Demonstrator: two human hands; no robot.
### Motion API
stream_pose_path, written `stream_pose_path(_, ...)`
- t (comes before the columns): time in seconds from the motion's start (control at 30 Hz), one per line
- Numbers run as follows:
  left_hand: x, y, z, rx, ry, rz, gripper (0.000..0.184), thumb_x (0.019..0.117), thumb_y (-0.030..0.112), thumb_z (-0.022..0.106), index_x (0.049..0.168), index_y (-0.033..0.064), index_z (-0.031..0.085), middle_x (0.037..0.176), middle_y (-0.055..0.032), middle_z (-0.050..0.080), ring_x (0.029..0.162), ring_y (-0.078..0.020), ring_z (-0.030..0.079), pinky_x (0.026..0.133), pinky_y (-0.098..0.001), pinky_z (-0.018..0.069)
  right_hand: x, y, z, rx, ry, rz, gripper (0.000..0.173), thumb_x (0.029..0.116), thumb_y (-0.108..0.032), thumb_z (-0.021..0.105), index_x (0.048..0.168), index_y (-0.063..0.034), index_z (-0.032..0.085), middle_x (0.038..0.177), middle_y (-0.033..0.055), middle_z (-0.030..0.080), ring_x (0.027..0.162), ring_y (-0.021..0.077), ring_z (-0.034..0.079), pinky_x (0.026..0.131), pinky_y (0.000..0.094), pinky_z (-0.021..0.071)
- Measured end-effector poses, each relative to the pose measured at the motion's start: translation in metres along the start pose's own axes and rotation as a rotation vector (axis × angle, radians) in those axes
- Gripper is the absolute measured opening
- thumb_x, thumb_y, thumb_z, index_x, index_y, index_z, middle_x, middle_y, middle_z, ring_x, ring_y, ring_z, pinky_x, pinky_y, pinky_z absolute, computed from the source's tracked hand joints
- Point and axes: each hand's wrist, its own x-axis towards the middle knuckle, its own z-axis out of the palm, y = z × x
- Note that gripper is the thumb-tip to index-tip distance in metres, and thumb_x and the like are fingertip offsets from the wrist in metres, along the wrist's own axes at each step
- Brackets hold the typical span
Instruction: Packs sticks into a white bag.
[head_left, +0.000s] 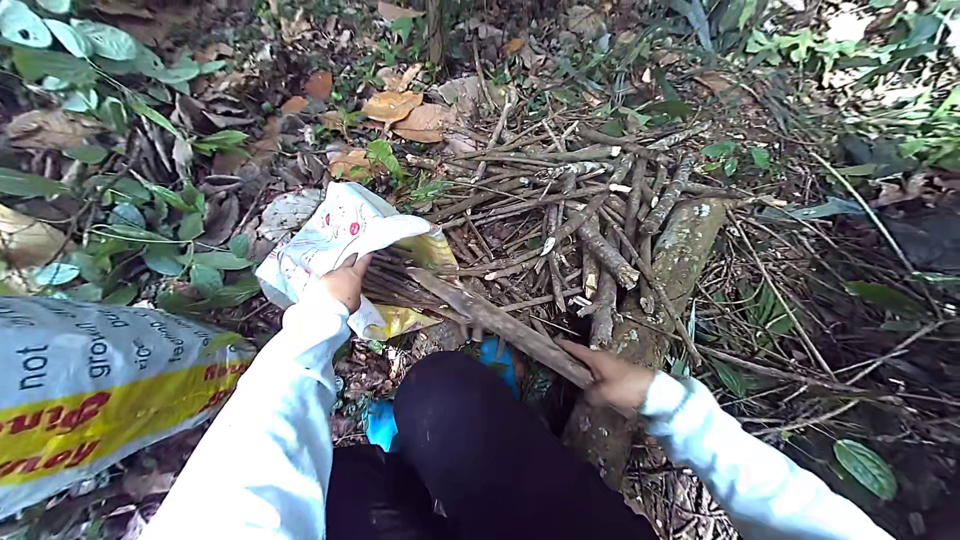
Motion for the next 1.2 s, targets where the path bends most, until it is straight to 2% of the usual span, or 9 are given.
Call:
stream_pose_path(0.1,-0.003,0.000,-0.002,0.037,-0.022,-0.004,0.094,0.0819,-0.015,0.068,0.163,0.0172,0.033,0.165,-0.0180,0.037,0.119,-0.0534,0.063,0.090,-0.0715,0.0517,0.073,-0.068,-0.002,-0.205,0.042,-0.087,0.101,0.0753,0.007,0.080,0.162,-0.0129,0.032,0.138,0.0302,0.058,0.125,0.0496,0.058,0.101,0.0708,0.0457)
stream_pose_path(0.23,-0.004,0.007,-0.006,0.034,-0.035,0.010,0.089,0.0834,-0.011,0.070,0.162,0.0150,0.036,0.164,-0.0211,0.038,0.123,-0.0557,0.060,0.094,-0.0757,0.0484,0.194,-0.159,0.015,-0.281,0.100,-0.196,0.062,0.0897,-0.015,0.076,0.147,-0.0058,0.053,0.134,0.0249,0.064,0.124,0.0432,0.062,0.100,0.0675,0.0478)
stream_pose_path(0.4,-0.004,0.012,-0.013,0.067,-0.024,-0.021,0.086,0.0851,-0.013,0.067,0.161,0.0100,0.035,0.162,-0.0258,0.038,0.117,-0.0598,0.061,0.089,-0.0758,0.0499,0.261,-0.221,0.029,-0.247,0.237,-0.397,0.050,0.1000,-0.027,0.067,0.145,-0.0062,0.057,0.152,0.0209,0.051,0.139,0.0396,0.050,0.113,0.0635,0.0386)
stream_pose_path(0.53,0.000,0.006,-0.008,0.054,-0.033,-0.017,0.085,0.0861,-0.013,0.066,0.162,0.0136,0.036,0.164,-0.0254,0.035,0.116,-0.0600,0.061,0.087,-0.0769,0.0494,0.239,-0.161,0.011,-0.047,0.401,-0.444,0.034,0.1032,-0.018,0.061,0.133,-0.0035,0.068,0.136,0.0189,0.066,0.130,0.0340,0.060,0.111,0.0559,0.0451)
stream_pose_path(0.7,0.005,0.011,0.000,0.079,-0.092,-0.012,0.086,0.0897,-0.010,0.064,0.164,0.0175,0.031,0.166,-0.0243,0.031,0.115,-0.0597,0.061,0.087,-0.0751,0.0501,0.266,0.017,-0.033,0.328,0.975,0.231,0.063,0.0867,-0.021,0.078,0.140,0.0027,0.055,0.138,0.0319,0.056,0.125,0.0481,0.058,0.099,0.0660,0.0509)
stream_pose_path(0.83,0.009,0.015,-0.003,0.081,-0.136,-0.021,0.085,0.0915,-0.008,0.063,0.165,0.0193,0.030,0.167,-0.0228,0.029,0.117,-0.0576,0.062,0.088,-0.0723,0.0510,0.275,0.088,-0.075,0.459,0.865,0.677,0.095,0.0879,-0.028,0.078,0.160,0.0033,0.024,0.159,0.0301,0.036,0.145,0.0427,0.043,0.116,0.0579,0.0401)
stream_pose_path(0.97,0.015,0.019,-0.005,0.089,-0.173,-0.049,0.084,0.0929,-0.006,0.064,0.165,0.0201,0.029,0.168,-0.0213,0.027,0.118,-0.0564,0.062,0.090,-0.0705,0.0513,0.306,0.105,-0.072,0.416,0.724,0.707,0.107,0.0879,-0.035,0.081,0.164,-0.0008,0.013,0.159,0.0322,0.035,0.144,0.0437,0.044,0.116,0.0564,0.0398)
stream_pose_path(1.1,0.021,0.019,-0.004,0.091,-0.175,-0.041,0.086,0.0920,-0.006,0.066,0.165,0.0178,0.027,0.168,-0.0224,0.028,0.117,-0.0570,0.062,0.090,-0.0706,0.0514,0.306,0.065,-0.069,0.301,0.551,0.655,0.066,0.0998,-0.033,0.064,0.148,0.0068,0.044,0.147,0.0288,0.052,0.138,0.0395,0.053,0.113,0.0568,0.0431)
stream_pose_path(1.2,0.021,0.020,-0.008,0.097,-0.174,-0.047,0.086,0.0912,-0.009,0.063,0.165,0.0167,0.027,0.168,-0.0211,0.027,0.118,-0.0559,0.062,0.091,-0.0700,0.0514,0.292,0.036,-0.049,0.448,0.497,0.548,0.048,0.1065,-0.025,0.055,0.140,0.0093,0.052,0.133,0.0278,0.062,0.119,0.0340,0.065,0.103,0.0492,0.0513)
